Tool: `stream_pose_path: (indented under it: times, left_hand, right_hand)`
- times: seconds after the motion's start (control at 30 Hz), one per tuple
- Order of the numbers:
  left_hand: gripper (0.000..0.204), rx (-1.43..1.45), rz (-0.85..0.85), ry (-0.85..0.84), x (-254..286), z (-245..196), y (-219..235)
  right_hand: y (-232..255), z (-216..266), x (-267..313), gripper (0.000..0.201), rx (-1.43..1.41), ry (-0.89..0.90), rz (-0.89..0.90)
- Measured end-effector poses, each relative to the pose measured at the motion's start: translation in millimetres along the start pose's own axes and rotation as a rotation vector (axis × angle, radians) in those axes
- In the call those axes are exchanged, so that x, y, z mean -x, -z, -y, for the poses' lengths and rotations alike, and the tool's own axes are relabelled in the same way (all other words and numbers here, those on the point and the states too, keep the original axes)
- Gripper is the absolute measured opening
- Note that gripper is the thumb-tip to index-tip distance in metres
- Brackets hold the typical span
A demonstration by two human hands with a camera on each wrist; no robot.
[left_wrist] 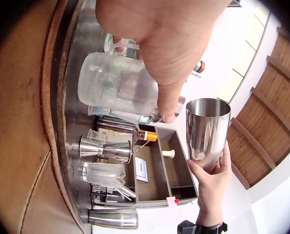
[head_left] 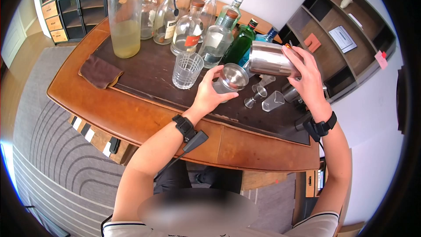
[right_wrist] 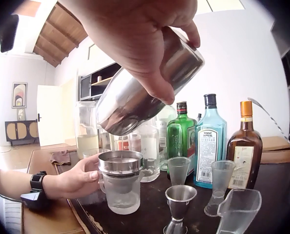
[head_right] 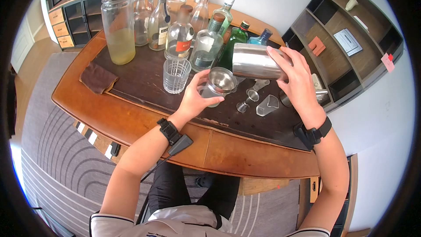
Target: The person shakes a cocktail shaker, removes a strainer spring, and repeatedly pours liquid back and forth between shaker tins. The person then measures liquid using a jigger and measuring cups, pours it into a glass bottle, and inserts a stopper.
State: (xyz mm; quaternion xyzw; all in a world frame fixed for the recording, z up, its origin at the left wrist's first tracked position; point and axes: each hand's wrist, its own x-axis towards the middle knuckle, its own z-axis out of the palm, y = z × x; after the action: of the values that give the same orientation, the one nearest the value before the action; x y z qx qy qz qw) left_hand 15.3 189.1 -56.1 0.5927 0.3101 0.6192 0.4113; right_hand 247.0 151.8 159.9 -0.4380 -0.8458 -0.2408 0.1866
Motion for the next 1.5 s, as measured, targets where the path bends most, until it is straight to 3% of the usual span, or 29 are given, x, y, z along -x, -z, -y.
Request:
stream_pose_path:
  times: [0.3, 0.57, 1.5]
  left_hand:
    - [0.092, 0.004, 0.016, 0.026, -1, 4, 0]
    - [0.093, -0.051, 0.01, -0.001, 0, 1, 0]
    - [0.095, -0.084, 0.014, -0.016, -1, 7, -2]
  right_hand:
    - [9, 5, -21, 0.09, 0.275, 0.208, 0.013]
    - [7, 15, -37, 0.064, 0.49, 0.41, -0.041]
    - [-10, 29, -42, 0.058, 0.463, 0.528, -0.062]
